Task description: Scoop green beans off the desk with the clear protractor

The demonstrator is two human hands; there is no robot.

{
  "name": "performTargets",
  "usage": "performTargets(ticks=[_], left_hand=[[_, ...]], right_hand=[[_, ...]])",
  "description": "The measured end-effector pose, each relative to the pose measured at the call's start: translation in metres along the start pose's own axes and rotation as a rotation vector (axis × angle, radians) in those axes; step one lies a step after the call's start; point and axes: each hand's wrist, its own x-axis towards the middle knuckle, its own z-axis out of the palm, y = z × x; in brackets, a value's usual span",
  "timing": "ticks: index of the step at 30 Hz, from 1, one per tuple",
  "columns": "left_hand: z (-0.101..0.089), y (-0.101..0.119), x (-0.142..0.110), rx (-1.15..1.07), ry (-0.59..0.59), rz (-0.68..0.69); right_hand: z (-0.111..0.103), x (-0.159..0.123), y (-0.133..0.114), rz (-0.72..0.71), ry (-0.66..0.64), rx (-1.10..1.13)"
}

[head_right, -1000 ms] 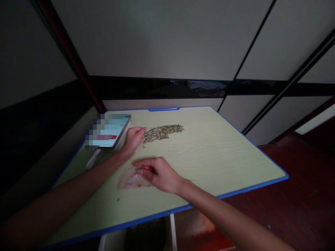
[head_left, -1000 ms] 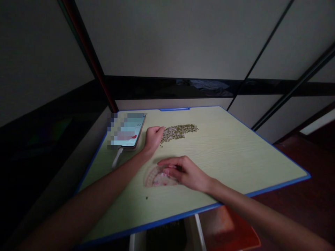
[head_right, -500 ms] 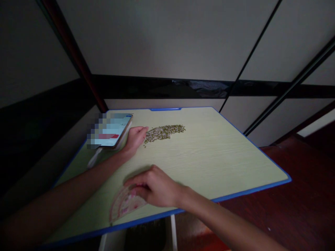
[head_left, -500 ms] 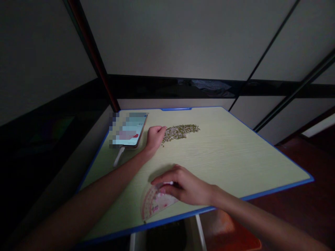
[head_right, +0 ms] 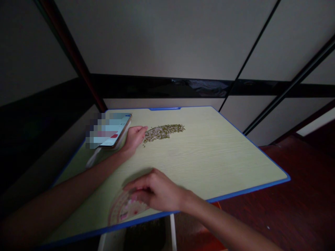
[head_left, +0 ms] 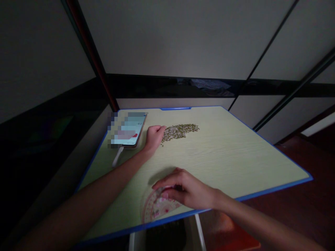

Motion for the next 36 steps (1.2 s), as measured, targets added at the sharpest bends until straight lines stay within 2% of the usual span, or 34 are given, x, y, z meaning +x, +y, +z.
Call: performTargets(ticks=[5, 9, 12, 15, 17, 21, 24, 28, 32, 36], left_hand=[[0.000, 0.001, 0.000, 0.006, 0.004, -0.003], [-0.001, 0.002, -0.001, 0.007, 0.009, 0.001], [-0.002, 0.004, -0.003, 0.001, 0.011, 0.002], [-0.003, 0.004, -0.003, -0.007, 0.017, -0.001], [-0.004, 0.004, -0.003, -0.015, 0.036, -0.004], [-0.008, 0.001, 0.000, -0.037, 0.122, 0.000], [-0.011, -0.001, 0.003, -0.040, 0.182, 0.012], [-0.012, -0.003, 0.004, -0.031, 0.212, 0.017], [-0.012, -0.003, 0.004, -0.027, 0.205, 0.011], [-0.011, -0.002, 0.004, -0.024, 0.202, 0.016]], right_hand=[[-0.003, -0.002, -0.003, 0.001, -0.026, 0.118], [-0.014, -0.006, 0.002, 0.150, 0.046, 0.448], [-0.033, -0.010, 0.014, 0.266, 0.205, 0.558], [-0.059, -0.012, 0.028, 0.336, 0.484, 0.539], [-0.077, -0.013, 0.036, 0.342, 0.623, 0.531], [-0.098, -0.010, 0.046, 0.317, 0.720, 0.498], [-0.092, -0.002, 0.050, 0.305, 0.688, 0.420], [-0.068, 0.015, 0.050, 0.327, 0.569, 0.421], [-0.051, 0.037, 0.046, 0.402, 0.551, 0.377], [-0.046, 0.054, 0.042, 0.428, 0.545, 0.199]])
